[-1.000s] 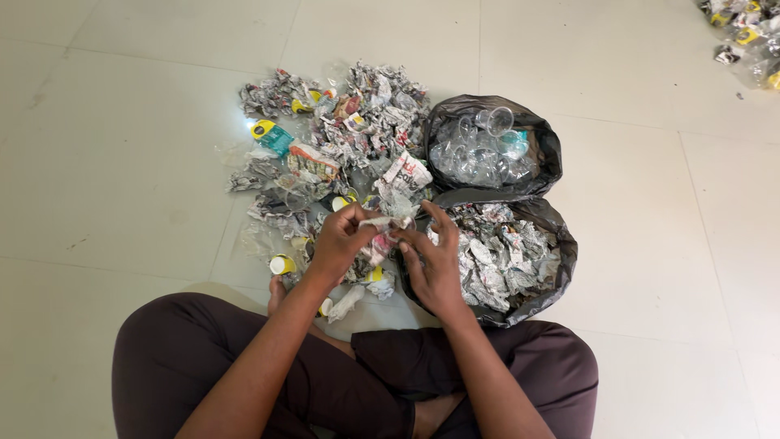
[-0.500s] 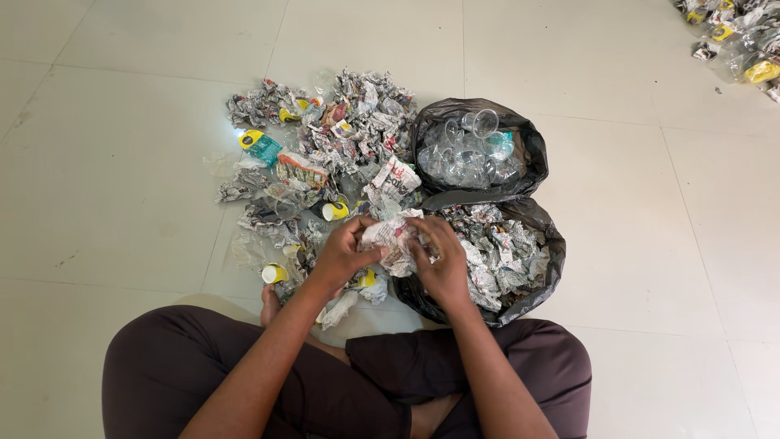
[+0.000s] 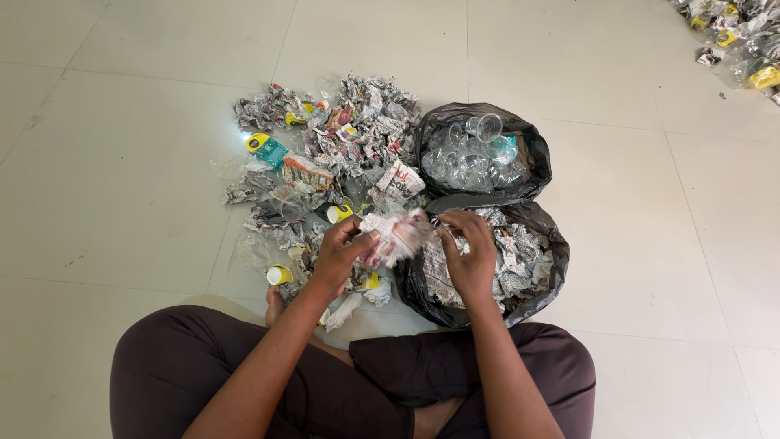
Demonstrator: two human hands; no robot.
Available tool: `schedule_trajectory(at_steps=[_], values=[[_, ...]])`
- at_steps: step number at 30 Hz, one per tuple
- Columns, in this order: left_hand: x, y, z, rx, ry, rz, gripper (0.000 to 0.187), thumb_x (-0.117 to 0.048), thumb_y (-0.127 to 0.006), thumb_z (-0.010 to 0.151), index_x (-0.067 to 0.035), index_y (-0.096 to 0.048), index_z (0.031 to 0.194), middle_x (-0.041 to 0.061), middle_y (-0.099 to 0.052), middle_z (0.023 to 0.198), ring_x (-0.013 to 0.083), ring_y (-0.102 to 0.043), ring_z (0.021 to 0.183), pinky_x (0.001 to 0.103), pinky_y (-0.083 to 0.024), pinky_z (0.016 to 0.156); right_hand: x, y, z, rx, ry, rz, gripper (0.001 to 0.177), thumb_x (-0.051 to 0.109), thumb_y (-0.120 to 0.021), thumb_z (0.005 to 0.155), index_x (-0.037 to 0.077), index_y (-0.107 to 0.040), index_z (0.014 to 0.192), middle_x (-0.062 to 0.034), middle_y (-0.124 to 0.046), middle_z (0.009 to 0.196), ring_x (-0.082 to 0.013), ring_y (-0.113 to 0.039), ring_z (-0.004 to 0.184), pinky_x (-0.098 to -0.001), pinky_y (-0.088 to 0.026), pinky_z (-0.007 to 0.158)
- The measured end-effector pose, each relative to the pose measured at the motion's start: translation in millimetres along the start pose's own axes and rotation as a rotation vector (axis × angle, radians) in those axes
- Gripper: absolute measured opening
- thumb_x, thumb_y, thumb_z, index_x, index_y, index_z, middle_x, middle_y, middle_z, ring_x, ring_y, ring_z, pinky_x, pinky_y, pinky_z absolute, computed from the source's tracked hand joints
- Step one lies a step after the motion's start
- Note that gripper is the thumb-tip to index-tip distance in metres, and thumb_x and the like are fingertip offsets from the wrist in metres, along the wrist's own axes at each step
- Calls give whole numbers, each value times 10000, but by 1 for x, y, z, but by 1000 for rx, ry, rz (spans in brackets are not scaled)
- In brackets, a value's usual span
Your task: The person sits on the floor and sorts mixed recyclables from a pile into two black plastic bags. They handle crumpled paper, plastic wrappers, and small plastic cups, placing items into the appropriate bag by hand.
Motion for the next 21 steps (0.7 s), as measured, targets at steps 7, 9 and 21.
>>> schedule_trajectory(at_steps=[7,9,21], values=[[3,0,0,-57,-21,-60,153,-111,-720,904,-60,-676,1041,-17,-663,914,52,-585,799,255,-487,715,32,-26,-20,66,171,-72,184,83,-740,961,64,-706,1141,-100,-693,1221,-215,-691,1127,-324,-588,938],[2,-2,0,-85,16,-53,162,-115,-711,879,-76,-674,1032,-12,-681,902,70,-607,774,274,-500,672,41,-42,-24,150,148,-51,267,106,-759,948,90,-688,1205,-99,-674,1274,-224,-687,1153,-330,-591,964],[-13,-46,-16,353,-65,-51,203,-67,-739,991,-4,-622,1143,2,-559,1040,95,-560,982,318,-503,883,59,-48,-19,292,92,90,685,-172,-525,817,70,-501,1458,-208,-472,1456,-456,-543,1324,-468,-489,1064]])
Point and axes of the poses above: each hand's wrist, its own z-axis towards the middle knuckle, its own y-axis out of the back of the hand, x = y × z, the point moved 6 cm from there along z, towards the middle knuckle
